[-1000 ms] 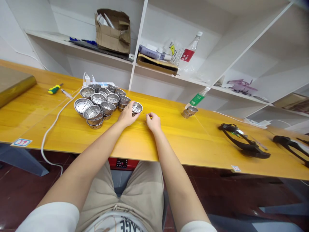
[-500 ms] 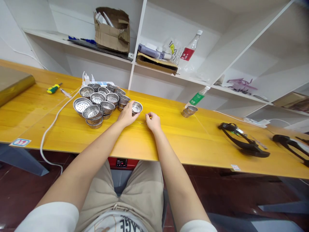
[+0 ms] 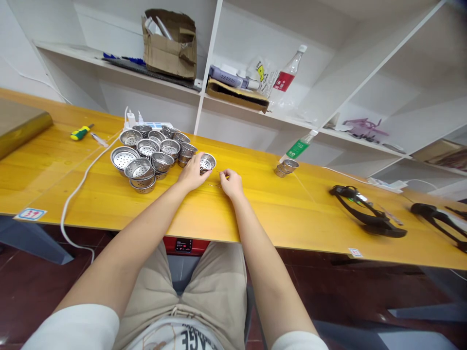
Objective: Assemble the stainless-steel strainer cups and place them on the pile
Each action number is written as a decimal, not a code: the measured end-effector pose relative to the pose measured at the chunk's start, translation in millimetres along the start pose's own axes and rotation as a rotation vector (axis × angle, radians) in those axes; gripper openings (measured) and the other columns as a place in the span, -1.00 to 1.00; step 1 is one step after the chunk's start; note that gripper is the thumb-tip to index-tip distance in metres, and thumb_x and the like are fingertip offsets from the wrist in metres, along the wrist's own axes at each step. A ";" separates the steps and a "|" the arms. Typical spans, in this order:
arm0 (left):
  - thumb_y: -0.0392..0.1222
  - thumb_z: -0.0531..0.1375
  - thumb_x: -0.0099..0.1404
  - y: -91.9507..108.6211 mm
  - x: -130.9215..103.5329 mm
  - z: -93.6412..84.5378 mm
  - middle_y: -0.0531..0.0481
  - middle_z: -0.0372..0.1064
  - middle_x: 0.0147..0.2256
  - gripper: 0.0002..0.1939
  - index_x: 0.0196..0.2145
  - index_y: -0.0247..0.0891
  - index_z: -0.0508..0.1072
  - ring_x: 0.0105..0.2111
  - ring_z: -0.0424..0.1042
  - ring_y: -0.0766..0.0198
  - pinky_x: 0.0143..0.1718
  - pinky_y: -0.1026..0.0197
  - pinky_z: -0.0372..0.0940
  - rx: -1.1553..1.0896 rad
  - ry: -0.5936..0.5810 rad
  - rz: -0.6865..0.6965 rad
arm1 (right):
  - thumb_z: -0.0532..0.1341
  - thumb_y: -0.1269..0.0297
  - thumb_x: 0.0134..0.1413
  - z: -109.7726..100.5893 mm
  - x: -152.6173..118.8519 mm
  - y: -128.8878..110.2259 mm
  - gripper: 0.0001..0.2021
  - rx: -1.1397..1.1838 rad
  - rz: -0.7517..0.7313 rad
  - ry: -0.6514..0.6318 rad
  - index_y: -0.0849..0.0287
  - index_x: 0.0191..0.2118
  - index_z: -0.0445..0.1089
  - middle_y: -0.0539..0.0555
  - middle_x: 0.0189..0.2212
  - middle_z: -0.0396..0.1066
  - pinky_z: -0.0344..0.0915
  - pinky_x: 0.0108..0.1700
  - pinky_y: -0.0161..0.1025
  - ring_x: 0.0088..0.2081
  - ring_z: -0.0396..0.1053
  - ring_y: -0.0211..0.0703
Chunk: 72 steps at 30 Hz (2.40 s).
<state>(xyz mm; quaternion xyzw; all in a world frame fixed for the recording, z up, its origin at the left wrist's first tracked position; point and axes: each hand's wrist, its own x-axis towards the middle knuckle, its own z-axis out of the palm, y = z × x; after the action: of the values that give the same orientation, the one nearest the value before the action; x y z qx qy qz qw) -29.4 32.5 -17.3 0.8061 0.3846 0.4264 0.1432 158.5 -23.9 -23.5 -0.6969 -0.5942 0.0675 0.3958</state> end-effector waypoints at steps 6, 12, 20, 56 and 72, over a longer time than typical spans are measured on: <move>-0.07 0.31 0.30 -0.4 -0.2 1.1 -0.31 0.31 0.27 -0.28 0.33 -0.25 0.20 0.29 0.34 -0.11 0.35 -0.12 0.24 -0.011 0.010 0.017 | 0.11 0.12 0.24 0.4 0.0 0.4 -0.75 -0.001 0.006 0.000 0.11 -0.39 0.40 0.10 -0.35 0.51 0.25 -0.10 -0.15 -0.28 0.37 -0.07; -0.08 0.31 0.30 0.1 -0.3 1.4 -0.32 0.31 0.27 -0.29 0.32 -0.27 0.21 0.28 0.35 -0.11 0.35 -0.11 0.24 -0.004 0.014 0.023 | 0.10 0.11 0.24 1.1 0.3 1.3 -0.75 -0.005 0.012 -0.013 0.11 -0.38 0.40 0.10 -0.35 0.51 0.25 -0.11 -0.17 -0.28 0.37 -0.08; -0.07 0.30 0.31 -0.2 -0.3 1.4 -0.32 0.31 0.26 -0.30 0.32 -0.27 0.21 0.28 0.35 -0.11 0.34 -0.11 0.25 -0.002 0.004 0.025 | 0.10 0.12 0.25 3.2 1.1 4.2 -0.74 -0.023 -0.013 0.004 0.11 -0.38 0.41 0.10 -0.35 0.51 0.25 -0.10 -0.17 -0.28 0.37 -0.08; 0.03 0.22 0.36 13.2 1.5 -12.8 -0.32 0.35 0.18 -0.43 0.22 -0.30 0.27 0.19 0.35 -0.11 0.27 -0.11 0.24 0.069 0.190 0.124 | 0.03 0.16 0.40 -11.0 0.7 -2.0 -0.67 -0.100 0.116 0.081 0.16 -0.19 0.52 0.15 -0.21 0.59 0.23 -0.10 -0.25 -0.16 0.46 -0.06; -0.13 0.13 0.41 11.6 2.3 -10.9 -0.18 0.41 -0.16 -0.81 -0.07 -0.24 0.36 -0.10 0.39 0.02 0.03 -0.01 0.31 0.055 0.245 0.177 | 0.07 0.23 0.36 -12.8 -0.6 -9.7 -0.68 0.088 0.428 -0.171 0.27 0.02 0.47 0.10 -0.57 0.51 0.38 -0.34 -0.25 -0.55 0.50 -0.07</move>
<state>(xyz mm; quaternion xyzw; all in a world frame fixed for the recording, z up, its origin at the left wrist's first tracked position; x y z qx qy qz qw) -31.6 25.4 -3.0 0.7824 0.3383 0.5217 0.0351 158.1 -30.6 -8.9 -0.7808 -0.4607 0.2346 0.3507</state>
